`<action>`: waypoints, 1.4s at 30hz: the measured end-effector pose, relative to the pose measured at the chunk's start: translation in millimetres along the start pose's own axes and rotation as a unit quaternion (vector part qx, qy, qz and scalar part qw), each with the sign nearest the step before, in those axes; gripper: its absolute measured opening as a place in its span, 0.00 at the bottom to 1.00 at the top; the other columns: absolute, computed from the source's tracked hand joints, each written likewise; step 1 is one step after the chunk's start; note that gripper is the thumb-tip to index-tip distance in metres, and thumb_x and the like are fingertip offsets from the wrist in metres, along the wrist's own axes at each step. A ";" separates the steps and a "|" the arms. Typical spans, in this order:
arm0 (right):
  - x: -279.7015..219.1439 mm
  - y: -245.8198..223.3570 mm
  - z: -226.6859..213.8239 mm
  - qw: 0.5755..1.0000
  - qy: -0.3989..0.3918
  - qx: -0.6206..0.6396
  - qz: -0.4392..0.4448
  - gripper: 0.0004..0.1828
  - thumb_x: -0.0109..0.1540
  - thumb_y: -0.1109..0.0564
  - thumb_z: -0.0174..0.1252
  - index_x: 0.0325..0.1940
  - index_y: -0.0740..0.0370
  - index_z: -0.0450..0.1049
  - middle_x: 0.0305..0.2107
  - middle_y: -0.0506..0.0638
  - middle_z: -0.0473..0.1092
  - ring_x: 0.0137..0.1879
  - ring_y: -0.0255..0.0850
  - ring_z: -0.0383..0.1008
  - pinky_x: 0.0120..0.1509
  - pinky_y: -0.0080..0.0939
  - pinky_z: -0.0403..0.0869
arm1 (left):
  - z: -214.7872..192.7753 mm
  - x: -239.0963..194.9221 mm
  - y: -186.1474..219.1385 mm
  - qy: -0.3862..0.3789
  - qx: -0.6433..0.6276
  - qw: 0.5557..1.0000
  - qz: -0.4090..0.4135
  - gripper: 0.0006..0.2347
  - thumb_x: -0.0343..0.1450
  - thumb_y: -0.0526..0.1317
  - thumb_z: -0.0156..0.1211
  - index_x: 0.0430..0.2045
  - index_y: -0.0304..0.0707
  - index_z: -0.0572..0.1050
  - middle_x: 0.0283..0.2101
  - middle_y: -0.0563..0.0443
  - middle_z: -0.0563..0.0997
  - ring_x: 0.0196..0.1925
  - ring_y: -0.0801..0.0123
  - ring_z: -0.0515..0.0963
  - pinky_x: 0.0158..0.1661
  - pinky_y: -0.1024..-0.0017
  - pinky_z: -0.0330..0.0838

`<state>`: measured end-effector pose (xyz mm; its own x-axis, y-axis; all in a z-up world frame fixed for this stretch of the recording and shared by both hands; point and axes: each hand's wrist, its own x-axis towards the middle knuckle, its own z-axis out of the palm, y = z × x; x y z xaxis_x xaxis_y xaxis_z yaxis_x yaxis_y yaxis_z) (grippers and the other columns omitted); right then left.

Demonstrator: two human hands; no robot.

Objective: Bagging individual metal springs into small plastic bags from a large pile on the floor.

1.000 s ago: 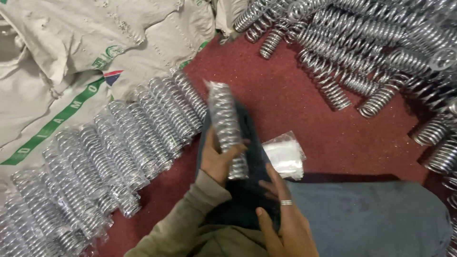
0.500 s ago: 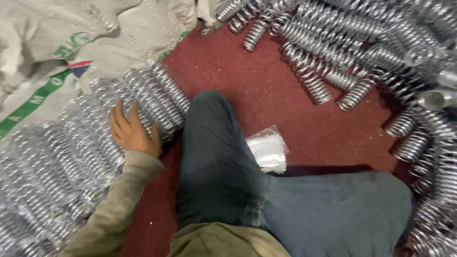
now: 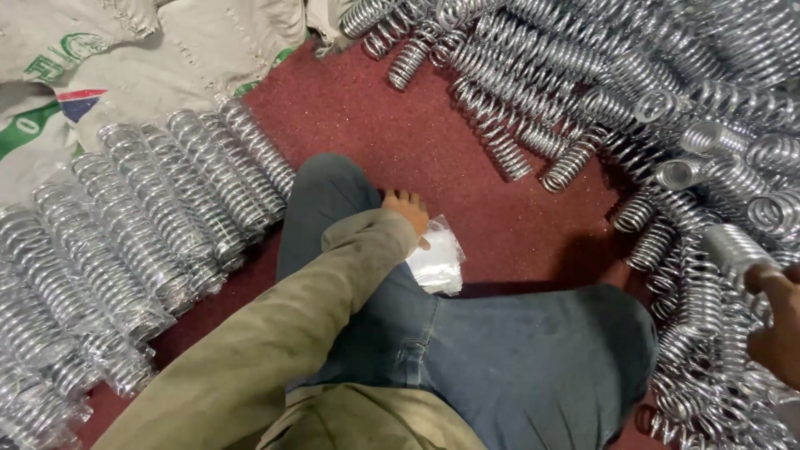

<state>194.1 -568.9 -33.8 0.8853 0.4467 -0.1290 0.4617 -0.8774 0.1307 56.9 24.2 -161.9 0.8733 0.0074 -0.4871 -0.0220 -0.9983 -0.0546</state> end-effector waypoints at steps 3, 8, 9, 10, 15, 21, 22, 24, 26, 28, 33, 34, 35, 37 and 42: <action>-10.9 -130.0 -177.3 0.999 0.028 -0.035 -0.011 0.36 0.42 0.57 0.68 0.56 0.48 0.77 0.57 0.52 0.73 0.60 0.55 0.81 0.65 0.51 0.78 | 1.0 7.8 9.2 0.010 -0.004 1.000 -0.019 0.41 0.60 0.67 0.67 0.63 0.42 0.66 0.64 0.39 0.69 0.68 0.47 0.65 0.63 0.40 0.53; -1.8 -282.5 -226.3 1.000 -0.012 -0.026 -0.004 0.30 0.49 0.38 0.63 0.55 0.40 0.75 0.51 0.47 0.75 0.51 0.57 0.82 0.55 0.59 0.80 | -27.5 -14.3 1.3 -0.038 -0.077 0.996 -0.027 0.23 0.72 0.53 0.60 0.60 0.46 0.72 0.65 0.47 0.74 0.73 0.55 0.60 0.68 0.48 0.49; 5.8 -298.4 -214.6 1.000 -0.010 -0.022 -0.010 0.30 0.49 0.38 0.63 0.55 0.40 0.75 0.51 0.47 0.75 0.51 0.57 0.82 0.55 0.59 0.80 | -26.5 -13.9 1.0 -0.038 -0.075 0.996 -0.034 0.23 0.72 0.53 0.60 0.60 0.46 0.72 0.65 0.47 0.74 0.73 0.55 0.60 0.68 0.48 0.49; 11.1 -313.2 -202.9 0.999 0.020 -0.020 -0.037 0.29 0.48 0.34 0.65 0.51 0.42 0.76 0.41 0.48 0.77 0.42 0.55 0.82 0.46 0.57 0.80 | -25.2 -13.5 3.2 -0.028 -0.072 0.996 -0.043 0.20 0.71 0.48 0.61 0.59 0.52 0.74 0.64 0.51 0.74 0.71 0.56 0.63 0.65 0.49 0.54; 11.9 -379.7 -163.7 0.990 0.111 0.065 -0.055 0.33 0.49 0.29 0.72 0.41 0.56 0.75 0.33 0.52 0.77 0.37 0.57 0.79 0.48 0.64 0.76 | -23.8 -22.6 8.5 0.048 -0.083 0.992 -0.080 0.12 0.73 0.39 0.54 0.49 0.59 0.79 0.53 0.54 0.81 0.60 0.57 0.74 0.54 0.56 0.67; -4.2 -392.3 -146.1 0.970 0.238 0.054 -0.026 0.32 0.50 0.37 0.67 0.53 0.55 0.77 0.38 0.49 0.74 0.46 0.54 0.73 0.47 0.57 0.68 | -54.6 -78.0 1.0 0.286 -0.208 0.935 -0.026 0.02 0.72 0.38 0.56 0.34 0.46 0.71 0.37 0.49 0.82 0.41 0.51 0.81 0.39 0.52 0.70; -5.4 -391.0 -147.0 0.970 0.229 0.071 -0.038 0.38 0.49 0.31 0.70 0.54 0.55 0.75 0.44 0.51 0.71 0.50 0.55 0.69 0.52 0.60 0.66 | -79.8 -101.6 2.3 0.345 -0.335 0.876 0.049 0.03 0.76 0.42 0.50 0.34 0.49 0.71 0.29 0.55 0.80 0.32 0.60 0.80 0.32 0.59 0.69; -15.3 -393.0 -169.1 0.970 0.222 0.087 -0.047 0.44 0.47 0.25 0.72 0.54 0.55 0.72 0.50 0.52 0.68 0.55 0.56 0.65 0.57 0.63 0.64 | -116.2 -142.2 5.3 0.391 -0.453 0.791 0.126 0.09 0.79 0.45 0.44 0.33 0.52 0.72 0.21 0.61 0.77 0.22 0.69 0.78 0.25 0.66 0.68; -34.4 -401.0 -210.8 0.875 0.232 0.403 -0.134 0.40 0.55 0.38 0.69 0.67 0.50 0.66 0.62 0.51 0.65 0.68 0.51 0.62 0.70 0.54 0.58 | -136.3 -179.8 8.8 0.422 -0.492 0.722 0.241 0.07 0.78 0.45 0.54 0.36 0.45 0.75 0.37 0.60 0.81 0.32 0.77 0.81 0.34 0.74 0.72; -51.0 -409.7 -221.2 0.844 0.259 0.458 -0.105 0.20 0.61 0.49 0.63 0.55 0.56 0.70 0.49 0.51 0.70 0.54 0.46 0.68 0.59 0.46 0.64 | -144.5 -209.1 15.8 0.444 -0.465 0.728 0.237 0.07 0.77 0.45 0.57 0.38 0.45 0.76 0.38 0.60 0.82 0.33 0.75 0.82 0.34 0.75 0.73; -75.6 -420.5 -201.0 0.809 0.298 0.507 0.020 0.07 0.70 0.60 0.53 0.40 0.62 0.75 0.30 0.49 0.70 0.35 0.38 0.71 0.45 0.37 0.69 | -146.4 -263.3 49.6 0.291 -0.713 0.608 0.190 0.10 0.71 0.39 0.67 0.42 0.36 0.78 0.31 0.50 0.82 0.21 0.83 0.64 0.27 0.80 0.60; -80.4 -422.7 -196.9 0.804 0.296 0.514 0.052 0.08 0.71 0.59 0.52 0.39 0.62 0.74 0.26 0.48 0.68 0.31 0.35 0.67 0.41 0.35 0.67 | -139.1 -263.3 59.0 0.159 -0.865 0.428 0.207 0.12 0.75 0.43 0.58 0.44 0.32 0.73 0.30 0.45 0.79 0.15 0.79 0.60 0.19 0.79 0.55; -85.8 -425.2 -193.1 0.798 0.294 0.520 0.084 0.10 0.71 0.58 0.52 0.38 0.62 0.73 0.23 0.46 0.66 0.27 0.33 0.64 0.37 0.34 0.64 | -131.7 -263.9 68.4 0.017 -0.954 0.215 0.207 0.17 0.79 0.48 0.49 0.46 0.28 0.69 0.29 0.41 0.76 0.08 0.76 0.56 0.10 0.79 0.50; -92.6 -425.7 -186.3 0.787 0.257 0.552 0.098 0.07 0.69 0.56 0.54 0.40 0.60 0.73 0.27 0.45 0.69 0.31 0.31 0.67 0.39 0.33 0.67 | -112.7 -251.1 88.7 0.067 -0.926 0.336 0.160 0.13 0.75 0.44 0.56 0.46 0.32 0.73 0.36 0.46 0.79 0.26 0.74 0.68 0.28 0.76 0.62; -94.3 -409.3 -177.1 0.786 0.150 0.593 0.091 0.07 0.67 0.52 0.58 0.39 0.58 0.71 0.30 0.44 0.71 0.38 0.33 0.71 0.47 0.33 0.71 | -120.5 -248.8 103.3 0.137 -0.896 0.395 0.148 0.04 0.75 0.36 0.60 0.37 0.38 0.72 0.48 0.46 0.76 0.28 0.76 0.75 0.25 0.79 0.72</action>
<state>-68.7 -220.9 99.0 0.9861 0.1592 0.0472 0.1078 -0.3978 -0.9111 -104.0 -87.8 58.7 0.9869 0.1140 -0.1142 0.0218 0.6072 0.7943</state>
